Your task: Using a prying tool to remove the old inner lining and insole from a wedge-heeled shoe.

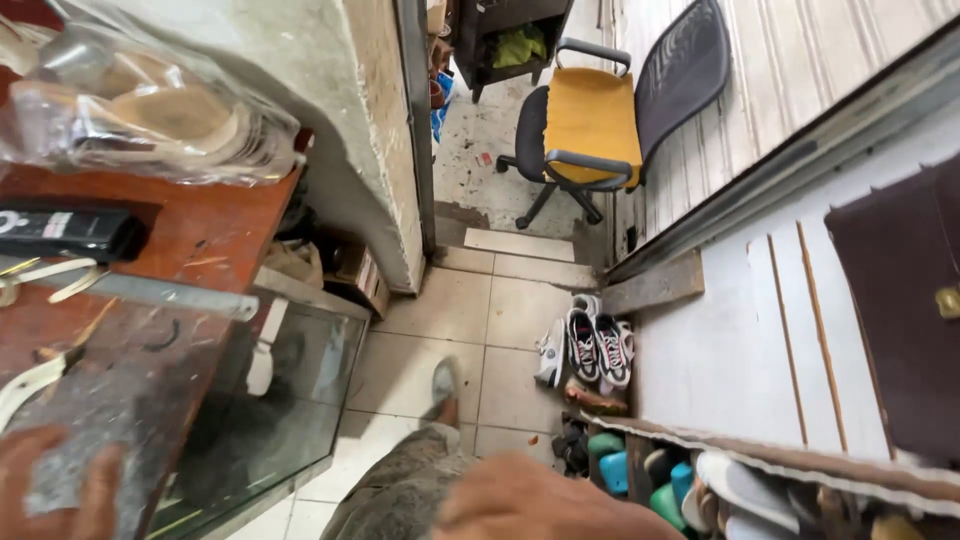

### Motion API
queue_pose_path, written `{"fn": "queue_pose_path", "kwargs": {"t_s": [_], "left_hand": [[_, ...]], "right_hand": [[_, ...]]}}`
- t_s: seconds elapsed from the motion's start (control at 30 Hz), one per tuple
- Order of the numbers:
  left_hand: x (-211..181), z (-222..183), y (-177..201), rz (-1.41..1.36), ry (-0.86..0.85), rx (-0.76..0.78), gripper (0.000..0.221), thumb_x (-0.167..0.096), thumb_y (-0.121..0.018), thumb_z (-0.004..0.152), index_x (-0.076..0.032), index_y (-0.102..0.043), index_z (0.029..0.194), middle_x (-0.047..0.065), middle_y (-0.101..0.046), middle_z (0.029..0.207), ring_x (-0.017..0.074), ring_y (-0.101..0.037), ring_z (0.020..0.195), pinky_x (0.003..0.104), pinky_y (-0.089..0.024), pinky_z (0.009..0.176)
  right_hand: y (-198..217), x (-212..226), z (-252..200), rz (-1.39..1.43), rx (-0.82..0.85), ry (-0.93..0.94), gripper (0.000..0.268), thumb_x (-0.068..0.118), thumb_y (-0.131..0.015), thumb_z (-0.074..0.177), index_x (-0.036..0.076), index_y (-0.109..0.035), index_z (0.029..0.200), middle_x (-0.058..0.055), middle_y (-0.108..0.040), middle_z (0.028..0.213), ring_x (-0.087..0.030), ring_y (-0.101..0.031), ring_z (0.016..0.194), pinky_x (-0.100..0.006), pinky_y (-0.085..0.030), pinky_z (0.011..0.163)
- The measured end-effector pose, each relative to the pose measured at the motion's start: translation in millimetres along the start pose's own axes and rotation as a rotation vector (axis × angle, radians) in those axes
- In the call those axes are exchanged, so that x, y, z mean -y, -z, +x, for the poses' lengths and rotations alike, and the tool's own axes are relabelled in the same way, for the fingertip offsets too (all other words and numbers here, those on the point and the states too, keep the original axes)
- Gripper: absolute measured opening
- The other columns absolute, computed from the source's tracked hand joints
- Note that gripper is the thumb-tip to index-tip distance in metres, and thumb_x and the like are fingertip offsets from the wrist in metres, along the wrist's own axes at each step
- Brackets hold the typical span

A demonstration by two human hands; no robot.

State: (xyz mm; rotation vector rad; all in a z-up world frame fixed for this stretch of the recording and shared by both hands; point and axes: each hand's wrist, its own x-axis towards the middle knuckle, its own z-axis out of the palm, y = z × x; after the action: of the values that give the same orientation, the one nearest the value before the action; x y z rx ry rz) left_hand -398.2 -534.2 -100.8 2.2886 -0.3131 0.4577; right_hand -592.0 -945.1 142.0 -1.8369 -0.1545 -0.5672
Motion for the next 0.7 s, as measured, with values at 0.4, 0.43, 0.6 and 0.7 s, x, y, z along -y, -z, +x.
{"fn": "queue_pose_path", "kwargs": {"t_s": [0.4,0.43,0.6,0.7], "left_hand": [[-163,87,-374,-0.072,-0.470,0.661,0.031,-0.033,-0.075,0.083,-0.019,-0.074,0.110,0.004,-0.077,0.110,0.0286,-0.072,0.098,0.043,-0.053,0.093],[-182,99,-389,-0.039,-0.448,0.876,0.033,-0.032,-0.075,0.085,-0.020,-0.068,0.115,0.004,-0.072,0.111,0.0304,-0.068,0.101,0.045,-0.051,0.091],[-216,157,-462,0.029,-0.341,1.171,0.042,-0.035,-0.074,0.089,-0.019,-0.062,0.127,0.004,-0.067,0.120,0.0303,-0.062,0.109,0.047,-0.048,0.096],[-199,185,-507,0.204,-0.150,1.248,0.043,-0.040,-0.073,0.089,-0.026,-0.060,0.127,0.000,-0.065,0.125,0.0277,-0.060,0.119,0.045,-0.047,0.101]], "right_hand": [[148,-516,20,-0.813,0.857,-0.609,0.057,0.023,-0.066,0.083,0.021,-0.055,0.139,-0.010,-0.066,0.125,-0.037,-0.062,0.113,-0.051,-0.051,0.089],[170,-536,11,-0.784,0.777,-0.747,0.053,0.027,-0.068,0.084,0.022,-0.058,0.137,-0.008,-0.068,0.127,-0.034,-0.063,0.115,-0.047,-0.050,0.093],[247,-600,14,-0.675,0.674,-1.147,0.044,0.021,-0.064,0.080,0.022,-0.064,0.123,-0.005,-0.075,0.104,-0.026,-0.069,0.096,-0.042,-0.050,0.082],[274,-657,24,-0.527,0.653,-1.390,0.045,0.021,-0.072,0.085,0.021,-0.064,0.129,0.002,-0.077,0.101,-0.016,-0.070,0.092,-0.031,-0.051,0.083]]}}
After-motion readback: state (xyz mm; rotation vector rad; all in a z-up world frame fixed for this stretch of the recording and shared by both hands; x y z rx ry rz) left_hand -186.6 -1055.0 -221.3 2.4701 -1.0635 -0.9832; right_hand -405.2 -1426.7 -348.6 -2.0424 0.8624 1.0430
